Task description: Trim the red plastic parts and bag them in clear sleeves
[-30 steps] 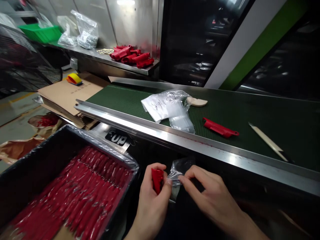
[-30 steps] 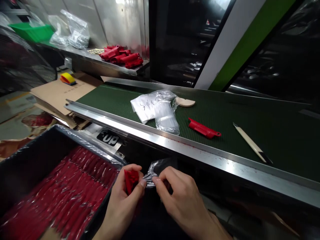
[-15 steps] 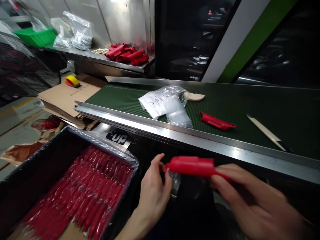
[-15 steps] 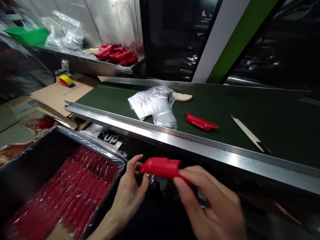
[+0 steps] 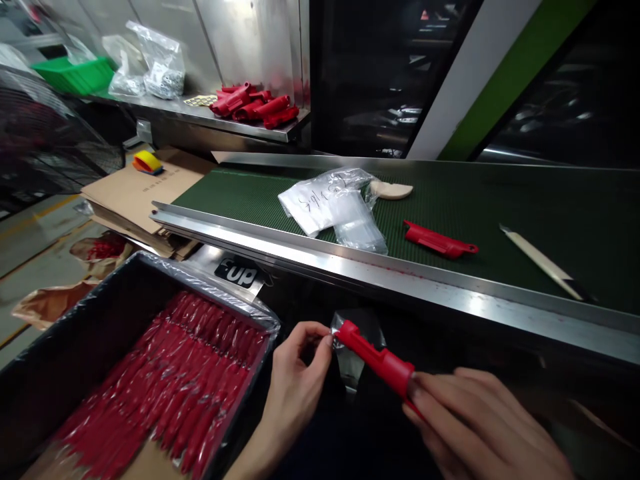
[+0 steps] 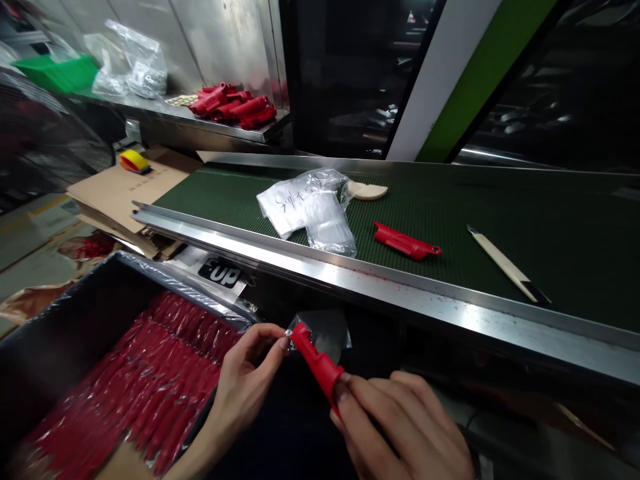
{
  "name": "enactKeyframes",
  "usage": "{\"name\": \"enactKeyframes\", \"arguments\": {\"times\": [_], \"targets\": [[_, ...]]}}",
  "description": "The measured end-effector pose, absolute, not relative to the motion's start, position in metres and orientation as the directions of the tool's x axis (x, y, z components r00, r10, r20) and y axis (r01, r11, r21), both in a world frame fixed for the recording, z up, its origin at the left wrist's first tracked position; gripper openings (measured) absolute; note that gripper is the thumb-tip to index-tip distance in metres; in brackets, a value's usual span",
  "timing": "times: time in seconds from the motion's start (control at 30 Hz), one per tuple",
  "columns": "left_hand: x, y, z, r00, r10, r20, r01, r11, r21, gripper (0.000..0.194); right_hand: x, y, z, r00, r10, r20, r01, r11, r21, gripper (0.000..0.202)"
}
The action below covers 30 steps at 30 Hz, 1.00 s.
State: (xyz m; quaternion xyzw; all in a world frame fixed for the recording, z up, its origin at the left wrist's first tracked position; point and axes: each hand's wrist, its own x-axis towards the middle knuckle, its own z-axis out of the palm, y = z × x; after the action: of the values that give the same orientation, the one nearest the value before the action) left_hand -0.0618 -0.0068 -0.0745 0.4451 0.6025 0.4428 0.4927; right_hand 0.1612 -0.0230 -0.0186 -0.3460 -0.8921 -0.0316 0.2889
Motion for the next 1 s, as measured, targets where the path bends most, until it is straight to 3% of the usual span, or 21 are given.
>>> {"name": "enactKeyframes", "arguments": {"times": [0.37, 0.53, 0.6, 0.67, 0.8, 0.9, 1.0], "targets": [[-0.062, -0.009, -0.074, -0.117, 0.991, -0.068, 0.139, 0.084, 0.987, 0.011, 0.152, -0.014, -0.045, -0.69, 0.546, 0.475, 0.547, 0.823, -0.152, 0.033], [-0.057, -0.019, -0.08, -0.142, 0.989, -0.037, 0.156, 0.059, 0.986, 0.01, 0.127, -0.022, -0.056, -0.356, 0.67, 0.651, 0.636, 0.685, -0.357, 0.021], [-0.053, -0.023, -0.081, -0.117, 0.993, -0.031, 0.152, 0.049, 0.987, 0.01, 0.117, -0.028, -0.063, -0.176, 0.742, 0.647, 0.666, 0.574, -0.477, 0.024], [-0.051, -0.025, -0.079, -0.081, 0.997, -0.012, 0.149, 0.024, 0.989, 0.011, 0.111, -0.031, -0.069, -0.12, 0.796, 0.593, 0.665, 0.508, -0.548, 0.026], [-0.053, -0.025, -0.073, -0.081, 0.996, 0.036, 0.19, -0.02, 0.982, 0.014, 0.118, -0.023, -0.075, -0.355, 0.775, 0.523, 0.587, 0.62, -0.521, 0.03], [-0.055, -0.028, -0.072, -0.069, 0.997, 0.045, 0.259, -0.026, 0.965, 0.016, 0.132, -0.011, -0.078, -0.619, 0.666, 0.416, 0.516, 0.744, -0.424, 0.032], [-0.053, -0.036, -0.077, 0.039, 0.993, 0.112, 0.294, -0.118, 0.948, 0.009, 0.138, -0.003, -0.091, -0.749, 0.575, 0.33, 0.413, 0.794, -0.446, 0.033]]}}
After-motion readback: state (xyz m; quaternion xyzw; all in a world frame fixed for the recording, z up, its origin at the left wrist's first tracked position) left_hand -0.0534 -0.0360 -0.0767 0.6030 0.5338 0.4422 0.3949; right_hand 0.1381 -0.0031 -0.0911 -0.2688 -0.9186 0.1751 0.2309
